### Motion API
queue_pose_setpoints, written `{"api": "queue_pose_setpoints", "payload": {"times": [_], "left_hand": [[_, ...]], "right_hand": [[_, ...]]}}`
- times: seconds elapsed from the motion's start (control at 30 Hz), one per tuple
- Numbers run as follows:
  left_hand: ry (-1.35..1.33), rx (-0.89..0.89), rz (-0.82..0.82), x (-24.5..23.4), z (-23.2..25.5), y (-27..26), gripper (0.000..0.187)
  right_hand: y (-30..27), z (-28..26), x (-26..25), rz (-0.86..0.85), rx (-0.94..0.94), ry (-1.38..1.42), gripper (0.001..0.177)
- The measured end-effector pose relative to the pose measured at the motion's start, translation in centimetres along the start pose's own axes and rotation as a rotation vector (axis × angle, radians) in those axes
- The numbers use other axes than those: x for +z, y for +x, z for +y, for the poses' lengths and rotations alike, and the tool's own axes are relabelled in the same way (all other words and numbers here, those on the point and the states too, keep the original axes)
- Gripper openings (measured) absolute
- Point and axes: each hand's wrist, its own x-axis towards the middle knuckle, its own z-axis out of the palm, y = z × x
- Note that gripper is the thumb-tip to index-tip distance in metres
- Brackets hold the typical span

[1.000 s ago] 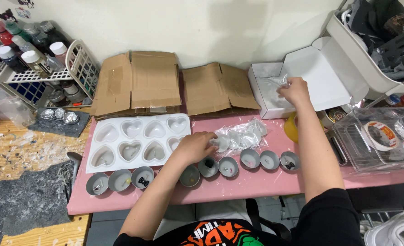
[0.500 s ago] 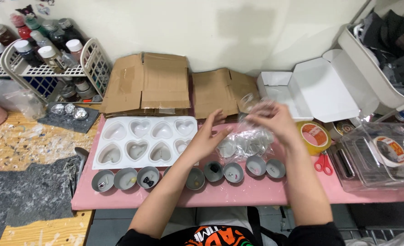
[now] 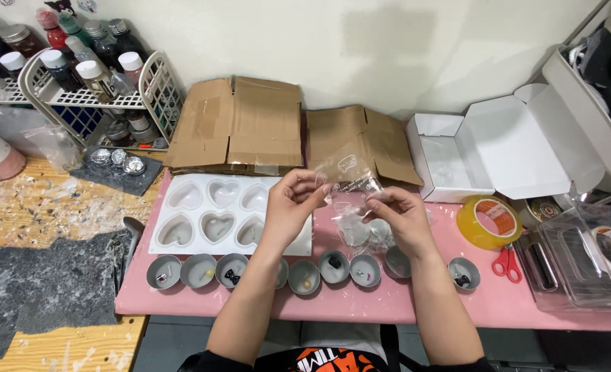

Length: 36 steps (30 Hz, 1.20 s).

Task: The person removes small items from a plastic bag and places them into metal cups before taking heart-shaped objects from a mold and placing them into the cups. Finally, they assemble a cardboard box by hand.

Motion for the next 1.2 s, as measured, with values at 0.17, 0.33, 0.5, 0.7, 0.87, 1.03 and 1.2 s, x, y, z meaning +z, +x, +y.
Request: {"api": "queue_pose_setpoints", "payload": {"times": [0.17,0.33,0.5,0.7,0.87,1.03,1.2], "left_hand": [[0.25,0.293,-0.173,0.8,2.7,-1.7,0.018],[0.77,0.627,-0.279,2.2,4.4,-2.0,0.02],[0.929,0.607,-0.201,1.9,5.0,-1.9,0.021],[0.941,0.529,-0.403,1.7,7.6,-2.1,0.043],[1.053,0.574,-0.255,2.2,5.9,-2.2,0.04],[1.11,0.646,-0.111,2.1,4.4,-1.8,0.029],[1.025,0.755,-0.086,2.0,4.7,-1.5,0.019]], "right_hand": [[0.6,-0.2,1.1,0.168,-0.011,0.092,0.021],[0.3,-1.9,2.0,0.117,0.17,0.29,0.052],[0.0,-5.0,4.1,-0.141,0.059,0.366,0.053],[0.0,-1.3,2.8,0.086,0.055,0.17,0.023],[-0.7,1.0,2.4,0.163,0.056,-0.041,0.021],[-1.1,-0.2,4.2,0.12,-0.048,-0.216,0.02],[-1.5,-1.0,4.9,0.052,-0.069,-0.218,0.018]]}}
